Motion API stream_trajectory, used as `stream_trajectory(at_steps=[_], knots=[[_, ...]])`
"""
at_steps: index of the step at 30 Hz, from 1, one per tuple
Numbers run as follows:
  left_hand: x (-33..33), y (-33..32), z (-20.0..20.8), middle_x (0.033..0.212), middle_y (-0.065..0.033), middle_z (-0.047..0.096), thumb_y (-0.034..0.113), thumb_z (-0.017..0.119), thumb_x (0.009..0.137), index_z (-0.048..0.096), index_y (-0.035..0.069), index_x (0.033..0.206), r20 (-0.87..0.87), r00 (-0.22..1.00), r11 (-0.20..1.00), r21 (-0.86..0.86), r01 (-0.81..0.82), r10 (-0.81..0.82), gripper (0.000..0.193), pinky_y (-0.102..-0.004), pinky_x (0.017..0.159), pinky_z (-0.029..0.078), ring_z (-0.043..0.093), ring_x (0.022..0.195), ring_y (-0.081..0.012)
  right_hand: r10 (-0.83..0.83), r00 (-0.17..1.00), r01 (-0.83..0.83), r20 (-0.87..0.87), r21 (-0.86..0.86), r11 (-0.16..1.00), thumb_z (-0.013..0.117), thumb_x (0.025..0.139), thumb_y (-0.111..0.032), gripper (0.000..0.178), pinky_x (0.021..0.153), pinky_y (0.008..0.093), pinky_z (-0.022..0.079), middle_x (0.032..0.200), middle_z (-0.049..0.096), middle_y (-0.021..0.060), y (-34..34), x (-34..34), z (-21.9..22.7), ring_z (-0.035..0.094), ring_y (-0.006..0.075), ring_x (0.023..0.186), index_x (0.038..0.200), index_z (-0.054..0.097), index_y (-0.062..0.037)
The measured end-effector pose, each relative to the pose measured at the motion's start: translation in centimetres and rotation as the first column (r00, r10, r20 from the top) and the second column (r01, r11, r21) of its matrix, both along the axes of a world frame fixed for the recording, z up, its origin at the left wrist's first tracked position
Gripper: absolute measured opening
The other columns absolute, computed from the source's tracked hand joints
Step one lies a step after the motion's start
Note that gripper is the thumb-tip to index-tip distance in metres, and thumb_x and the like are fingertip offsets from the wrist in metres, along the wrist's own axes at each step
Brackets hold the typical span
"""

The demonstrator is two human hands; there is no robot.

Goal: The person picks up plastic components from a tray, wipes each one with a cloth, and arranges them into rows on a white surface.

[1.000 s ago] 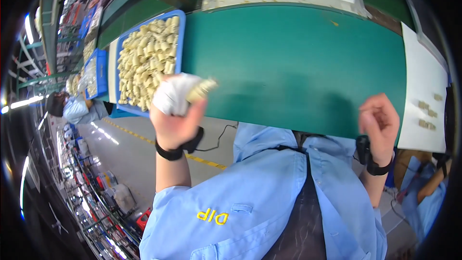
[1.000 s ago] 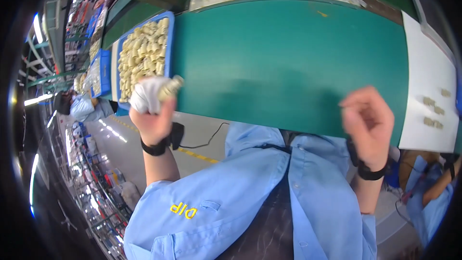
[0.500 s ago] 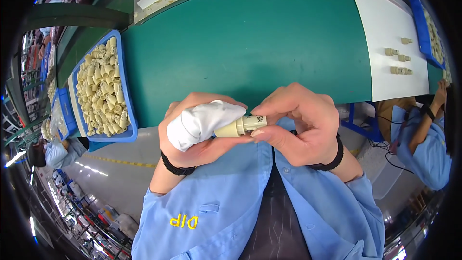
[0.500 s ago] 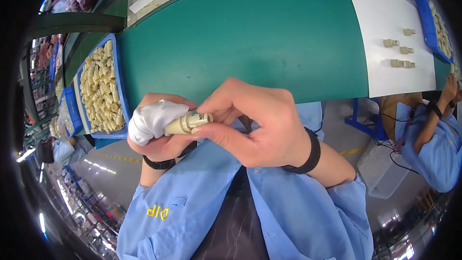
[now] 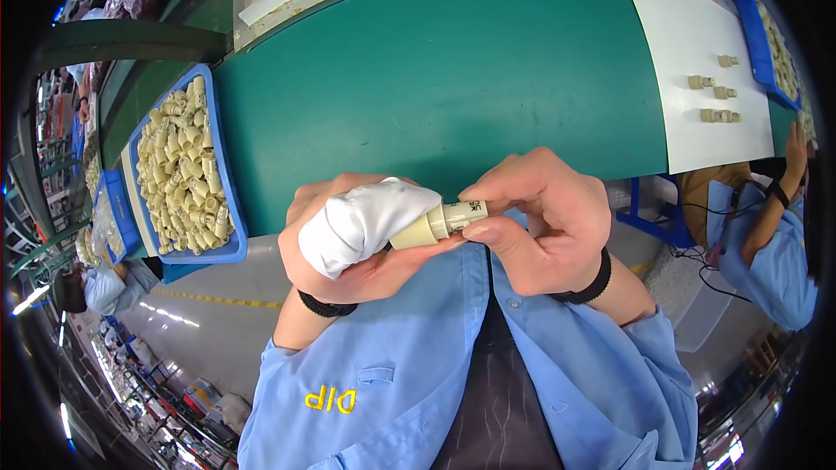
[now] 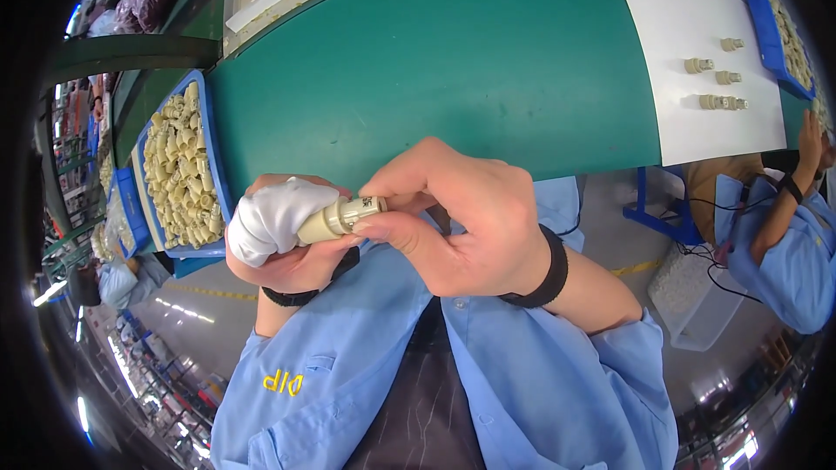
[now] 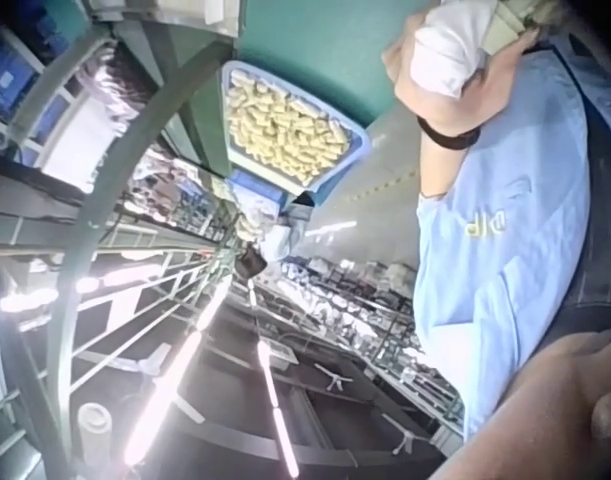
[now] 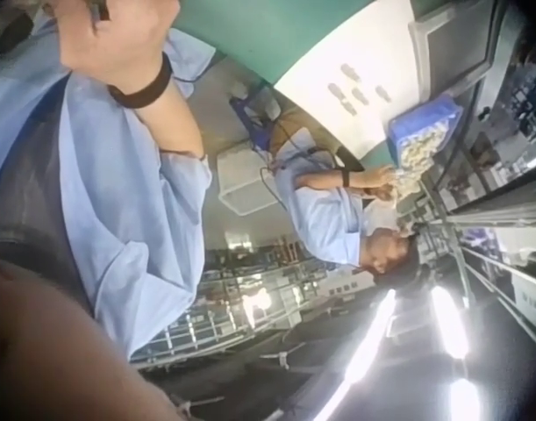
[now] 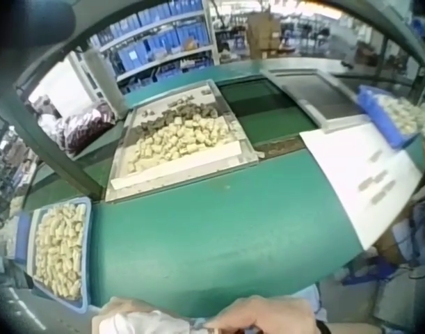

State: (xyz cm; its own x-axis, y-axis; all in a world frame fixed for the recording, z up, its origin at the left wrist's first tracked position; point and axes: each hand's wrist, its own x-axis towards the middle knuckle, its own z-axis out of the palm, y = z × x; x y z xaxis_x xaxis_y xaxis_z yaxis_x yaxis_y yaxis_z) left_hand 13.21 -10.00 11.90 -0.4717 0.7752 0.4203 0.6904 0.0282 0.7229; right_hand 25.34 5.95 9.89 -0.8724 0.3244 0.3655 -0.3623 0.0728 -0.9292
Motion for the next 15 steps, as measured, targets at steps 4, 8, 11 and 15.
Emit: stream_trajectory(at_steps=[4,8,11,15], knots=[[-0.28,0.1,0.05,0.079,-0.0048,0.07,0.019,0.09,0.064,0.068,0.005,0.09,-0.045,0.999,1.0,0.019,-0.013,0.014,0.036,-0.0255,0.054,0.051,0.068,0.063,-0.0172,0.004,1.0,-0.004,0.001,-0.022,1.0,0.07,0.086,-0.005,0.022,0.061,0.0248,0.053,0.084,0.067,0.0144,-0.01,-0.15,-0.1,0.065,0.0143,0.071,0.098,0.058,0.0086],[-0.46,0.2,0.38,0.081,-0.0069,0.071,0.016,0.089,0.065,0.068,0.003,0.09,-0.02,1.0,1.0,0.021,-0.003,0.004,0.035,-0.026,0.057,0.053,0.069,0.065,-0.0181,-0.003,1.0,0.003,0.003,0.002,1.0,0.07,0.086,-0.005,0.02,0.061,0.025,0.055,0.083,0.067,0.0143,0.18,-0.34,0.01,0.067,0.0157,0.071,0.096,0.059,0.0085],[-0.32,0.25,0.65,0.083,-0.0087,0.072,0.014,0.088,0.065,0.068,0.001,0.089,0.06,0.998,1.0,0.025,0.016,-0.018,0.034,-0.0262,0.059,0.054,0.07,0.068,-0.0188,0.01,1.0,-0.01,0.003,0.018,1.0,0.071,0.085,-0.004,0.02,0.061,0.0253,0.055,0.081,0.067,0.0142,0.35,-0.33,0.14,0.068,0.0166,0.07,0.095,0.059,0.0084],[-0.23,0.39,0.76,0.084,-0.0109,0.072,0.012,0.09,0.062,0.068,-0.002,0.085,0.115,0.992,0.998,-0.023,-0.052,0.055,0.034,-0.0269,0.062,0.056,0.071,0.071,-0.0199,0.028,0.999,-0.027,0.025,-0.043,0.999,0.07,0.085,-0.002,0.018,0.06,0.0258,0.056,0.08,0.068,0.0146,0.38,-0.53,0.05,0.07,0.0181,0.071,0.094,0.06,0.0085]])
